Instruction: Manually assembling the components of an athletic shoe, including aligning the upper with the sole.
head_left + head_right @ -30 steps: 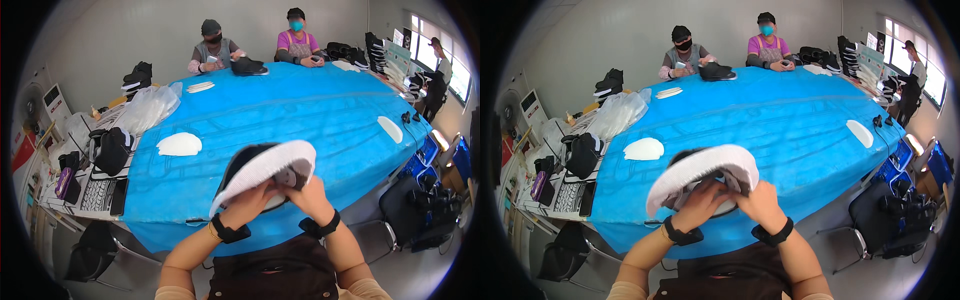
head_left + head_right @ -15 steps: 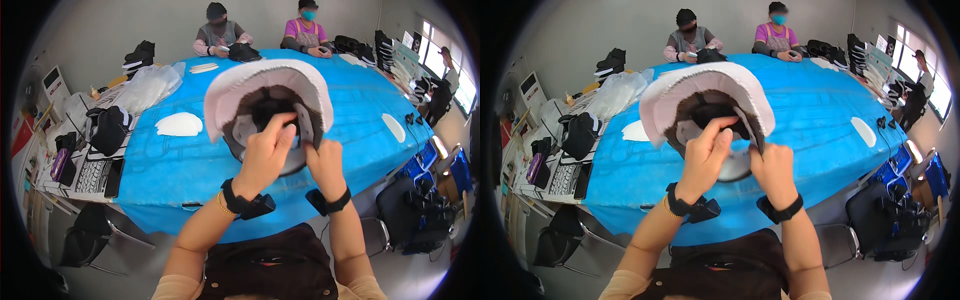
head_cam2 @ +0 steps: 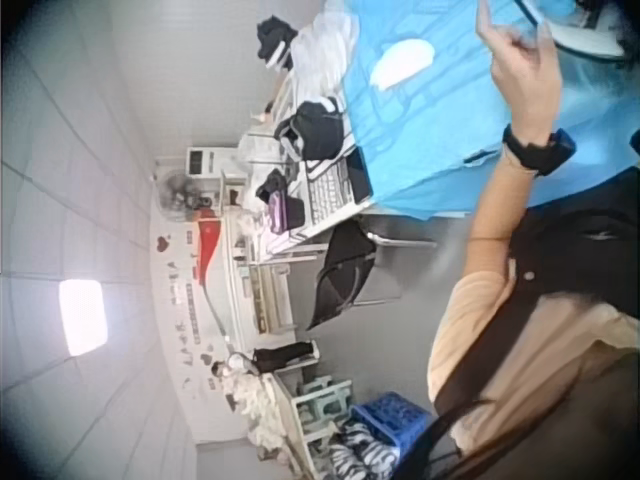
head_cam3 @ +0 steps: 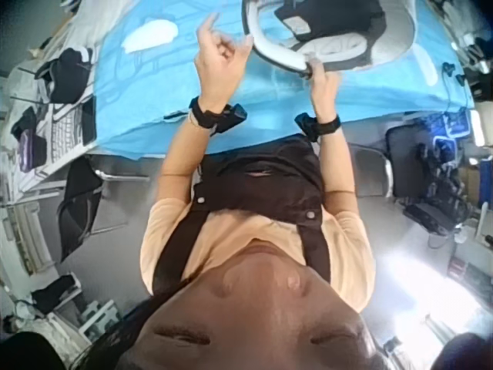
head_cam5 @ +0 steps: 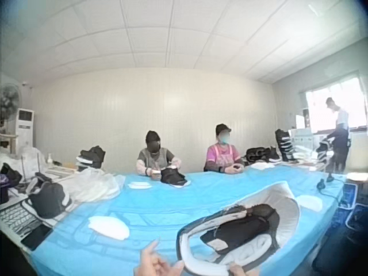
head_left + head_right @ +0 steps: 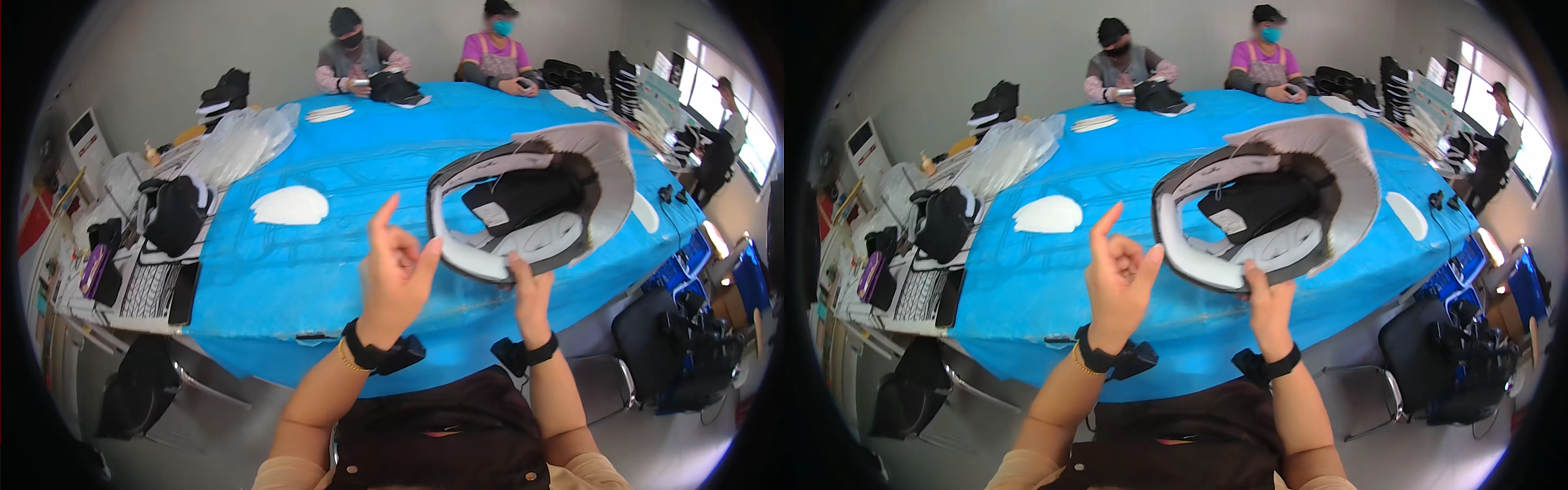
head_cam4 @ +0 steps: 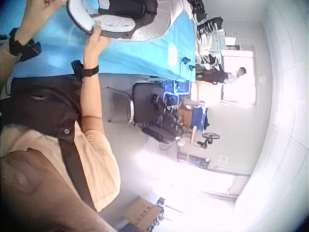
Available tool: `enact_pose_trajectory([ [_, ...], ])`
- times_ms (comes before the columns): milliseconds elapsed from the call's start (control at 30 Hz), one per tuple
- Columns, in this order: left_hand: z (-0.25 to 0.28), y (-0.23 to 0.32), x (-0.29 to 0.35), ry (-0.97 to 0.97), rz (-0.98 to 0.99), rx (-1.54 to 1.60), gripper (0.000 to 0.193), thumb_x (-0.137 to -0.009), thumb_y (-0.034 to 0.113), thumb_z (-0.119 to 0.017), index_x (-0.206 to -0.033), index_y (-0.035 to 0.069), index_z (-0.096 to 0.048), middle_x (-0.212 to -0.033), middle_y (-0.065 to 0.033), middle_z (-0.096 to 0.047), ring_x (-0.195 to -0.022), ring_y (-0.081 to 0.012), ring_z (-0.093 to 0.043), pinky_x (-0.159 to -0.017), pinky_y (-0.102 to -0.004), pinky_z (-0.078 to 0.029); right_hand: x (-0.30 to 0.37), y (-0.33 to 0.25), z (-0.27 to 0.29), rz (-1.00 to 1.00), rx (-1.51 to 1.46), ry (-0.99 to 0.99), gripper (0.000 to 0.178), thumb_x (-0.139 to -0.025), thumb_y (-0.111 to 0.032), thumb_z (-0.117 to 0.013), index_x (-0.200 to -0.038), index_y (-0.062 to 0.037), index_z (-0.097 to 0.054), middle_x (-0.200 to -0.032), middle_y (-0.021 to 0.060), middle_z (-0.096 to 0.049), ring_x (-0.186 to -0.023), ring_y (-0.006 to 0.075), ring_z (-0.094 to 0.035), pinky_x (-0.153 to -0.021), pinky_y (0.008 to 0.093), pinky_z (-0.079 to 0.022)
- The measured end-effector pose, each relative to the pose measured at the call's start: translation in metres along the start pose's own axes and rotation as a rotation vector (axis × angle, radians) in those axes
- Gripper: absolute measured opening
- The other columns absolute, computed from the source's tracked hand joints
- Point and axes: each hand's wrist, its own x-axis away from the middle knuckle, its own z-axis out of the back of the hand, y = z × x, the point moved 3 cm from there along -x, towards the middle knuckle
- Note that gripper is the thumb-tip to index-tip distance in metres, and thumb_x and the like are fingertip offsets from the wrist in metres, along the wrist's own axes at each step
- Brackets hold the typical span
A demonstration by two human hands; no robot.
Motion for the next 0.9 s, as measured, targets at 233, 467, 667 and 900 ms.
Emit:
enact_pose_trajectory([
  [233,0.011,-0.032,0.004,-0.235,0.173,-0.138,0.046,-0.083,0.016,-0.068,-0.121,-0.003,-0.051,-0.071,-0.0099,-0.061,-0.059,-0.0134,-0.058,-0.054,-0.0262,-0.044,0.013,-0.006,0.007,0.356,0.225,-0.022,0.023,-0.083,-0.015,-0.063,-0.076,0.0065,-0.060,-0.060,0.0114,-0.059,-0.052,0.0185,-0.055,-0.048,0.0340,-0.042],
  [467,-0.001,-0.045,0.030,-0.231,0.235,-0.205,0.030,-0.089,0.011,-0.054,-0.113,-0.007,-0.054,-0.073,-0.0232,-0.065,-0.064,-0.0357,-0.066,-0.058,-0.0403,-0.049,0.005,-0.022,0.014,0.105,0.732,-0.168,0.043,-0.084,-0.035,-0.062,-0.071,0.0056,-0.064,-0.058,0.0221,-0.059,-0.053,0.0385,-0.059,-0.048,0.0404,-0.044],
  [667,-0.002,-0.045,0.032,-0.205,0.484,-0.071,0.031,-0.096,0.017,-0.049,-0.113,-0.008,-0.055,-0.064,-0.0142,-0.062,-0.042,-0.0228,-0.059,-0.039,-0.0322,-0.043,0.010,-0.006,0.015,0.081,0.940,-0.321,0.049,-0.087,-0.043,-0.058,-0.098,0.0037,-0.065,-0.080,0.0218,-0.067,-0.072,0.0351,-0.065,-0.058,0.0405,-0.049],
  [900,-0.012,-0.035,0.050,-0.336,0.631,0.168,0.034,-0.092,0.019,-0.061,-0.106,-0.010,-0.055,-0.067,-0.0103,-0.060,-0.044,-0.0147,-0.055,-0.040,-0.0291,-0.043,0.008,-0.006,0.019,-0.353,-0.214,-0.281,0.063,-0.091,-0.043,-0.056,-0.136,-0.0022,-0.042,-0.128,0.0084,-0.052,-0.117,0.0206,-0.047,-0.100,0.0333,-0.034],
])
